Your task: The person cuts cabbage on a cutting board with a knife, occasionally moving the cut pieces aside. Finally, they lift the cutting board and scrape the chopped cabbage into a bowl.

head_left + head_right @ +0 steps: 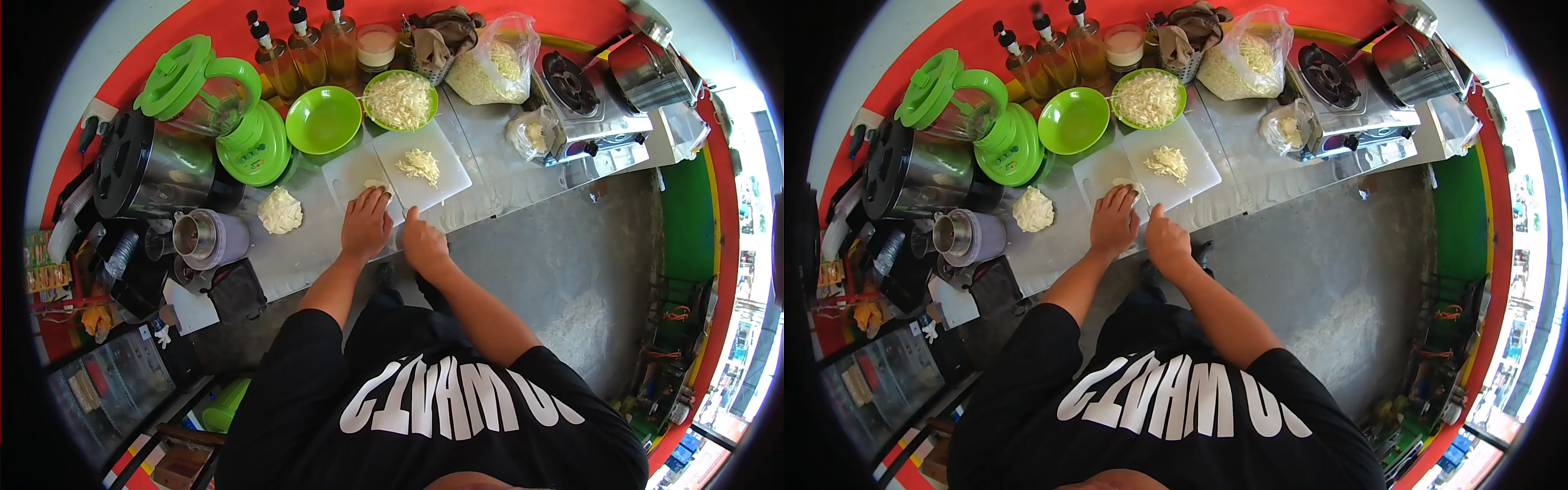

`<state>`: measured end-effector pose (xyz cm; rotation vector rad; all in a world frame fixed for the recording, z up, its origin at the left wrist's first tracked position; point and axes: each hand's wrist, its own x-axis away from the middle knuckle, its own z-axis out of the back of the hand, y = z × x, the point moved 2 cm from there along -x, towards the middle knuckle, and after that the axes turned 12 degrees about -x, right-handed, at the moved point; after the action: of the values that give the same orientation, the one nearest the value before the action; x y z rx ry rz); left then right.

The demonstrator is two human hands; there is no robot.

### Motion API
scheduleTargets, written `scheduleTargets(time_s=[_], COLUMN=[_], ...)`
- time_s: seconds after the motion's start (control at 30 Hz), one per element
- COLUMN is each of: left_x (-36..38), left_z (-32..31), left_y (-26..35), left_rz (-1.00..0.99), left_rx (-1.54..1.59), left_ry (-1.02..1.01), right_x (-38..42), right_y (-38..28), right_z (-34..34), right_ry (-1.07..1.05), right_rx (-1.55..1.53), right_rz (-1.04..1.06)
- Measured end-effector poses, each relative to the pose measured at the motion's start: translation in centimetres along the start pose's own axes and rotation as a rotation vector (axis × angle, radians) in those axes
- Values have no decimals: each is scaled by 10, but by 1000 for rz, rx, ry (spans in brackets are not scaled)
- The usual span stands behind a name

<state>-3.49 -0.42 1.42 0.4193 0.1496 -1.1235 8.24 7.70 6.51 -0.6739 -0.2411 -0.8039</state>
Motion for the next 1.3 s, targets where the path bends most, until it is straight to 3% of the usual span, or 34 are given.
scheduleTargets(time_s=[0.47,0.53,0.87,0.93,1.3], left_x=[-2,-1,-2,-3,-2], left_z=[-3,0,-1,3,-2], left_y=[0,1,1,3,2], left_rz=[25,24,4,14,27], left_rx=[-11,-17,-2,-40,-1], left_ry=[24,26,11,-23,33], right_x=[-4,-15,-15,-25,-28], right_y=[5,2,0,-5,-1], right_z=[-18,-13,-16,-5,-6], right_ry=[-50,-18,-63,-8,-3], right_rx=[-38,-67,-44,-89,-72], right_rz=[-62,32,-66,41,38])
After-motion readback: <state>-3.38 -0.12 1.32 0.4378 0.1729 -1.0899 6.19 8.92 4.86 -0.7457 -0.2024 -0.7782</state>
